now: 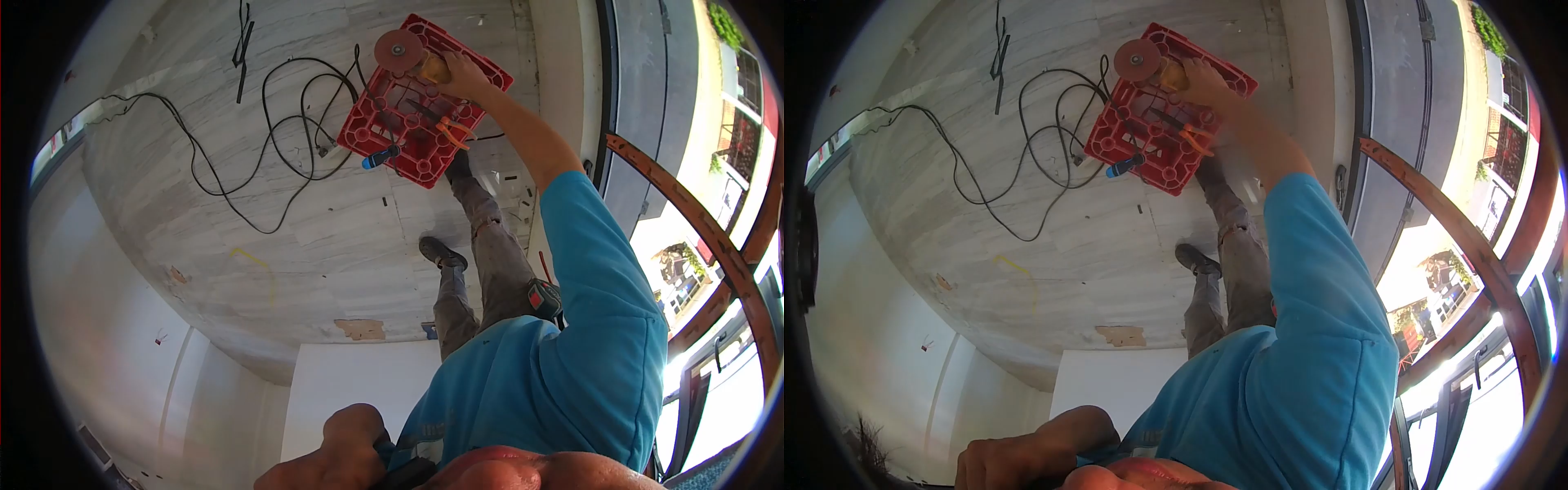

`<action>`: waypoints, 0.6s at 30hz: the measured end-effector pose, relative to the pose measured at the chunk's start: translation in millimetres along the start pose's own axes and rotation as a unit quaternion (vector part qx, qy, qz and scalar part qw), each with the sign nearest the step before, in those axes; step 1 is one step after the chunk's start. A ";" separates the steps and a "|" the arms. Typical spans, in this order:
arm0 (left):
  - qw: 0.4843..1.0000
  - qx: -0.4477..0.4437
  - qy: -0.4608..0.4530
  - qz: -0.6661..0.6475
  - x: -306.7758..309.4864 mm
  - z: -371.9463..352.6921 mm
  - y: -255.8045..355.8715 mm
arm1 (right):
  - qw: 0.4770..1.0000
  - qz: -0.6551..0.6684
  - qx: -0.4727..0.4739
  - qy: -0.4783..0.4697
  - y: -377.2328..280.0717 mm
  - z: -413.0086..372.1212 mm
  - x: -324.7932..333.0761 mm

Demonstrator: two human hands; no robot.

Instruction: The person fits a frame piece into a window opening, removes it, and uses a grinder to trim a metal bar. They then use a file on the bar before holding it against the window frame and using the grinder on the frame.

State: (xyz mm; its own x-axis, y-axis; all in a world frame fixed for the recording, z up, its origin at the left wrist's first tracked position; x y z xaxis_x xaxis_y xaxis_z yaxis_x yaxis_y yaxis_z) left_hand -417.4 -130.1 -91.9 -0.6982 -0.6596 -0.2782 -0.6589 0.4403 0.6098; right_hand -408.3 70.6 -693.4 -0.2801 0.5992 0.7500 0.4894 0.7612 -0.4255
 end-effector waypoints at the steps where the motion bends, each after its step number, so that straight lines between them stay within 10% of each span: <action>1: 0.997 0.044 -0.006 0.060 -3.0 -0.4 -15.3 | 1.000 0.000 0.002 0.000 -3.6 -0.5 2.1; 2: 0.989 0.090 -0.012 0.118 -7.8 -3.0 -45.7 | 1.000 0.002 -0.013 0.001 -6.8 -5.5 4.8; 4: 0.911 -0.353 0.013 -0.213 -15.4 -5.4 -65.2 | 1.000 0.003 -0.027 0.002 -8.1 -12.0 6.2; 6: 0.549 -0.687 0.036 -0.475 2.4 -43.3 -84.6 | 0.999 0.000 -0.038 0.015 -7.3 -13.2 4.9; 7: 0.549 -0.687 0.037 -0.475 -9.8 -45.0 -73.9 | 0.999 0.000 -0.037 0.014 -7.5 -15.9 2.7; 9: 0.379 -0.461 0.355 -0.720 -16.7 -30.5 -92.2 | 0.996 -0.027 -0.040 0.081 -5.0 -25.4 7.3; 10: 0.378 -0.460 0.357 -0.720 -9.8 -29.9 -102.6 | 0.996 -0.027 -0.041 0.079 -3.9 -33.6 6.3; 12: 0.577 -0.549 0.339 -0.501 30.2 -33.2 -135.6 | 0.957 0.053 0.066 0.277 -13.6 -61.4 31.7; 15: 0.746 -0.479 0.375 -0.271 61.4 -19.4 -203.8 | 0.981 0.097 0.122 0.114 -4.4 -93.5 -34.6; 18: 0.799 -0.315 0.472 -0.201 66.7 -0.5 -271.2 | 0.993 -0.011 0.092 0.074 -12.0 -133.6 -60.0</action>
State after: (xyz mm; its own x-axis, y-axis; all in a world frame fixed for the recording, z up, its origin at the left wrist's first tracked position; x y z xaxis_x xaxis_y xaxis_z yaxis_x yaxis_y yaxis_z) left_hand -285.1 -293.9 -275.5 0.2519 -0.9668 -0.0423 -0.2979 -0.1190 0.9471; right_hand -287.0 -7.6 -665.7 -0.1569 0.5498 0.8204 0.3223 0.8138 -0.4837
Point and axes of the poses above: each hand's wrist, its own z-axis towards the middle knuckle, its own x-axis out of the back of the hand, y = z × x, the point moved 6 cm from there along z, towards the middle knuckle, and after that the axes turned 13 degrees about -x, right-handed, at the moved point
